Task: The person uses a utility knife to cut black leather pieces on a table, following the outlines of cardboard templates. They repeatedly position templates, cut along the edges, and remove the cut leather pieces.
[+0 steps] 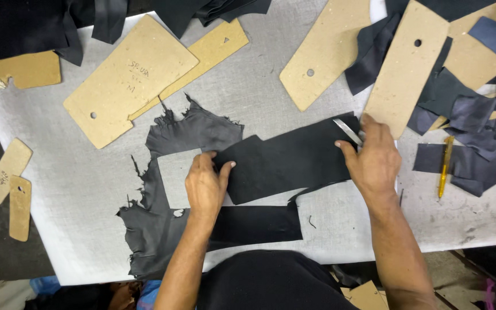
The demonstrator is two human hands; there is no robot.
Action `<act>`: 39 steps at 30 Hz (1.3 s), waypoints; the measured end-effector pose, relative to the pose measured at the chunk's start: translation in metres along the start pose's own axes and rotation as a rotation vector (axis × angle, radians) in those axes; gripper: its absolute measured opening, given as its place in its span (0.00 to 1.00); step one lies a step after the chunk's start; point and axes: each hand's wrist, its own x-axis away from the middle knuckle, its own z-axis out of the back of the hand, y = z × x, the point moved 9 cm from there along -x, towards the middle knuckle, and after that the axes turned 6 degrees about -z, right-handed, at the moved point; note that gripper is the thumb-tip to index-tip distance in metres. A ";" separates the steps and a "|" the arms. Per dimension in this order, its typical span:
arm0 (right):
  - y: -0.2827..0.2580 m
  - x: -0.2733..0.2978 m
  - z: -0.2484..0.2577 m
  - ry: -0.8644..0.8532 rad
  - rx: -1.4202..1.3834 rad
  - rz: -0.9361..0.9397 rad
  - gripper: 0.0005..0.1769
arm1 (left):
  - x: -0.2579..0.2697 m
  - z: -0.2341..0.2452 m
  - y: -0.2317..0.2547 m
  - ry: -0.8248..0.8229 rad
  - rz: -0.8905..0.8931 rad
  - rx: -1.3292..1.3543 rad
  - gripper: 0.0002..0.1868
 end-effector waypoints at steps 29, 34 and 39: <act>-0.080 -0.241 -0.061 -0.149 -0.499 0.080 0.13 | -0.229 0.092 -0.138 0.030 -0.104 -0.056 0.38; -0.003 -0.050 -0.045 -0.329 -0.451 -0.064 0.12 | -0.157 0.095 -0.213 -0.264 0.192 -0.423 0.65; 0.000 0.116 -0.057 -0.516 -0.540 -0.205 0.16 | -0.142 0.156 -0.185 -0.057 0.073 -0.347 0.43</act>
